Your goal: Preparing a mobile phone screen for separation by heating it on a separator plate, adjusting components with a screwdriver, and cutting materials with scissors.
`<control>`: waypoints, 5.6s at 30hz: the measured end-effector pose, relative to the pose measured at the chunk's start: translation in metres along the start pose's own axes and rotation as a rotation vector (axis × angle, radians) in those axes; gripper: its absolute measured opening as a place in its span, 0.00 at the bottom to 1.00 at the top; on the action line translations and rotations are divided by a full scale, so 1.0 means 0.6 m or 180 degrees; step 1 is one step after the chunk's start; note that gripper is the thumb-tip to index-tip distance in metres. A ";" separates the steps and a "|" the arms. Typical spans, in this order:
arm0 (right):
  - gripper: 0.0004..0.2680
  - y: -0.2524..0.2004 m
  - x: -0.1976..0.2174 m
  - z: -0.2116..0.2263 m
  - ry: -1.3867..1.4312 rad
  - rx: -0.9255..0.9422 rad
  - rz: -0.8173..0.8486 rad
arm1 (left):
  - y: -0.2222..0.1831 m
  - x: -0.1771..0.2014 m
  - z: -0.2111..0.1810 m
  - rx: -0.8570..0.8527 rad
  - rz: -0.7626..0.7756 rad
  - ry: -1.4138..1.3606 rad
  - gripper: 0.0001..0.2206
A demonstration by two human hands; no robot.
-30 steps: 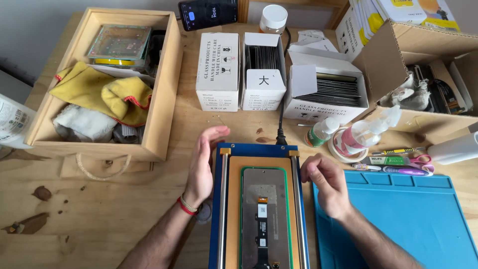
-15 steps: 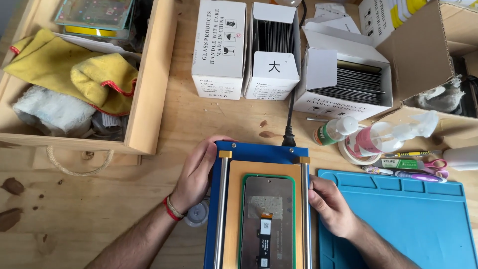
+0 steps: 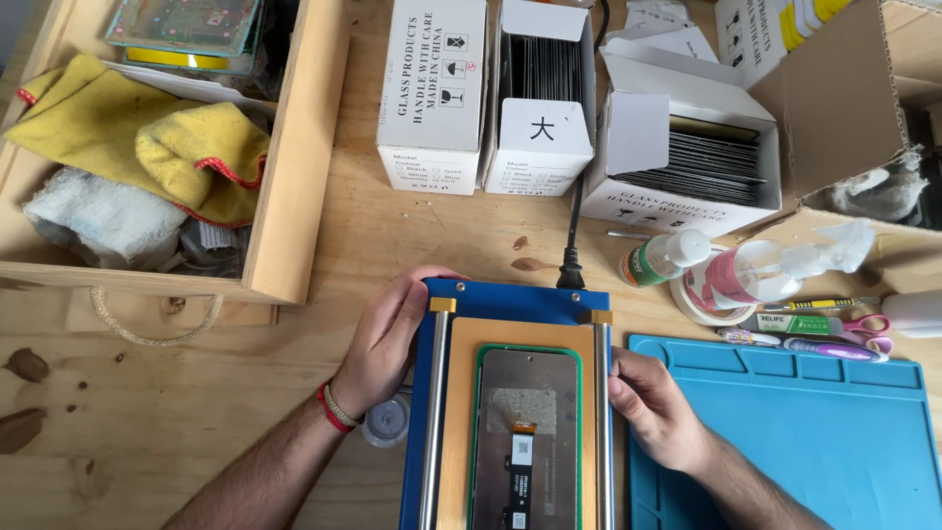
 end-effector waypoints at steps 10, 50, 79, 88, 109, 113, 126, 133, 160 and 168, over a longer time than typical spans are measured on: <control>0.14 0.003 0.001 0.015 -0.0446 0.0330 -0.0507 | -0.022 0.013 -0.050 -0.1108 -0.0985 0.1198 0.20; 0.37 -0.011 -0.033 0.180 -0.2149 0.2084 0.0439 | -0.060 0.006 -0.137 -0.2160 0.1113 0.1944 0.47; 0.36 -0.019 -0.052 0.212 -0.1499 0.2451 0.0910 | -0.087 -0.004 -0.136 -0.2232 0.2070 0.0389 0.40; 0.29 -0.068 -0.058 0.172 -0.0620 0.1815 -0.0064 | -0.080 0.003 -0.140 -0.0945 0.0749 -0.1107 0.46; 0.17 0.008 -0.024 0.009 0.0517 0.0481 -0.0274 | -0.009 0.017 0.013 -0.0310 -0.0182 0.0342 0.17; 0.17 -0.002 -0.018 0.020 0.0075 0.0261 -0.0045 | -0.011 0.015 -0.010 -0.0430 -0.0170 0.0690 0.16; 0.16 0.001 -0.015 0.019 -0.0098 0.0394 0.0001 | -0.014 0.016 -0.010 -0.0370 -0.0152 0.0698 0.17; 0.16 0.002 -0.014 0.012 -0.0042 0.0411 0.0015 | -0.011 0.016 -0.013 -0.0411 -0.0124 0.0643 0.16; 0.17 0.003 -0.013 0.012 -0.0037 0.0408 0.0045 | -0.013 0.017 -0.010 -0.0367 -0.0140 0.0706 0.17; 0.18 0.002 -0.012 0.012 -0.0109 0.0431 0.0067 | -0.015 0.018 -0.008 -0.0334 -0.0146 0.0702 0.18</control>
Point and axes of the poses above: each hand's wrist, its own y-axis towards the middle knuckle, its own x-axis out of the back of the hand, z = x × y, the point moved 1 cm from there along y, towards the middle knuckle, and after that the axes turned 3 degrees about -z, right-handed, at the moved point
